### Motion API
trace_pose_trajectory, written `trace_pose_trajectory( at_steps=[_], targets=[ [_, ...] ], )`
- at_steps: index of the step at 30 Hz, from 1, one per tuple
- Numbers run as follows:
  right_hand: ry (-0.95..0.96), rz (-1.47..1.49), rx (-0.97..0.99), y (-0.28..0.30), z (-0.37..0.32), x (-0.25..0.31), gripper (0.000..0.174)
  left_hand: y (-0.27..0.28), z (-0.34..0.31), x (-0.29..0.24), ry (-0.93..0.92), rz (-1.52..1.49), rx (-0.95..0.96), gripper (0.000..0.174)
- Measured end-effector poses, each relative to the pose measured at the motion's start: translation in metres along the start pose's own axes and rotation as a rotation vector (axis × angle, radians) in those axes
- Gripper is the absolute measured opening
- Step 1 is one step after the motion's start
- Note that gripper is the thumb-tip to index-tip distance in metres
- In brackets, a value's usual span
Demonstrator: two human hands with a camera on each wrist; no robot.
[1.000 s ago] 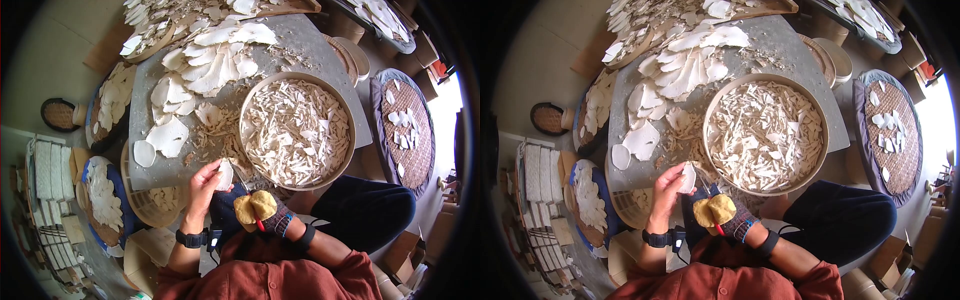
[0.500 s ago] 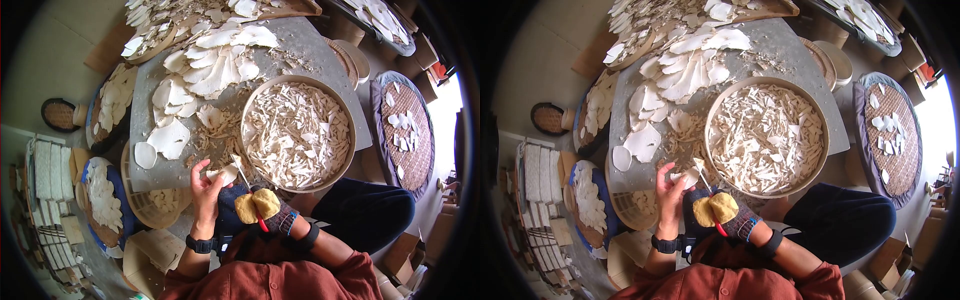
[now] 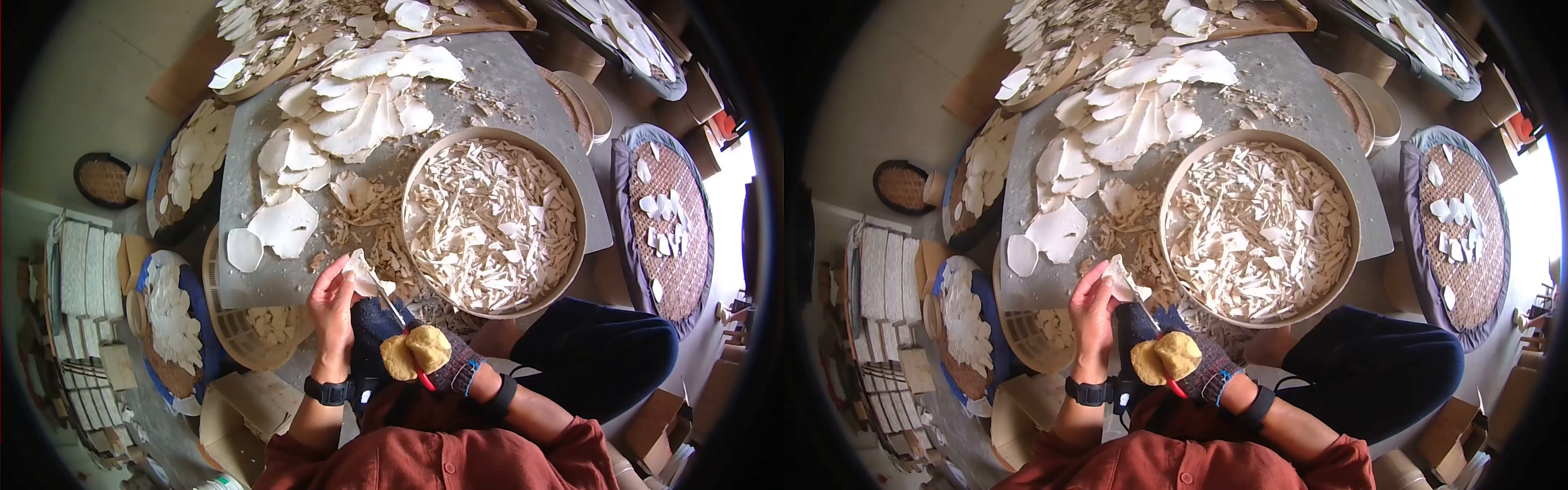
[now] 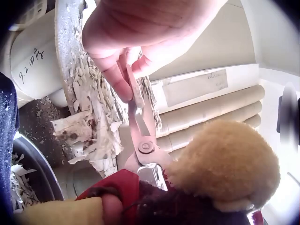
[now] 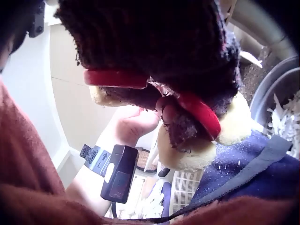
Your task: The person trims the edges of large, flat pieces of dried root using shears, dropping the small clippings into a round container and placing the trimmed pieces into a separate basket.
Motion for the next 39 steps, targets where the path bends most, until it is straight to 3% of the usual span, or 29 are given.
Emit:
trace_pose_trajectory(
  at_steps=[2, 5, 9, 11, 13, 15, 17, 19, 21, 24, 27, 30, 32, 35, 37, 39],
  targets=[
    [-0.114, 0.234, 0.086, -0.007, -0.004, -0.009, 0.029, -0.002, -0.003, -0.010, 0.042, 0.017, 0.007, 0.033],
    [-0.117, 0.816, -0.035, -0.008, -0.006, -0.012, 0.027, -0.008, -0.005, -0.021, 0.033, 0.068, 0.063, 0.034],
    [0.048, -0.066, -0.007, 0.001, 0.001, -0.009, 0.024, -0.004, -0.005, -0.011, 0.084, 0.100, 0.142, 0.036],
    [-0.075, 0.233, -0.036, -0.011, -0.004, -0.018, 0.024, -0.004, -0.002, -0.008, 0.093, 0.077, 0.156, 0.034],
    [-0.100, 0.326, -0.050, -0.013, -0.007, -0.018, 0.024, -0.006, -0.003, -0.007, 0.097, 0.049, 0.144, 0.033],
    [-0.022, 0.213, -0.053, -0.008, -0.006, -0.013, 0.024, -0.011, -0.004, -0.013, 0.090, 0.020, 0.111, 0.030],
    [-0.181, 0.435, -0.033, -0.008, -0.004, -0.010, 0.024, -0.009, -0.003, -0.013, 0.104, 0.031, 0.141, 0.029],
    [-0.143, 0.344, -0.031, -0.002, 0.001, -0.004, 0.025, -0.010, -0.002, -0.013, 0.108, 0.039, 0.156, 0.029],
    [0.087, -0.051, -0.047, 0.007, 0.004, 0.003, 0.025, -0.013, -0.006, -0.010, 0.114, 0.048, 0.156, 0.029],
    [-0.071, 0.015, 0.010, 0.005, 0.003, -0.001, 0.027, -0.014, -0.008, -0.005, 0.112, 0.023, 0.141, 0.030],
    [0.055, -0.132, -0.017, 0.018, 0.002, 0.012, 0.025, -0.012, -0.009, -0.004, 0.133, 0.026, 0.140, 0.029],
    [0.026, -0.078, 0.018, 0.010, 0.001, -0.007, 0.021, -0.004, -0.007, -0.006, 0.098, 0.028, 0.166, 0.028],
    [-0.023, 0.467, -0.108, 0.003, 0.002, -0.014, 0.026, -0.005, -0.009, -0.011, 0.042, 0.178, 0.233, 0.028],
    [-0.149, 0.735, -0.187, -0.003, 0.006, -0.022, 0.026, -0.011, -0.011, -0.019, 0.036, 0.172, 0.246, 0.025],
    [-0.116, 0.508, -0.150, -0.004, 0.007, -0.025, 0.029, -0.014, -0.011, -0.023, 0.055, 0.099, 0.203, 0.022],
    [0.100, -0.036, -0.068, 0.000, 0.005, -0.019, 0.036, -0.015, -0.013, -0.023, 0.040, 0.055, 0.132, 0.021]
  ],
)
Point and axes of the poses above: each hand's wrist, its own z-axis towards the middle knuckle, its own y-axis out of the back of the hand, x = y × z, the point moved 1 cm from there along z, towards the middle knuckle, and after that the axes turned 1 degree about -x, right-handed, at the moved point
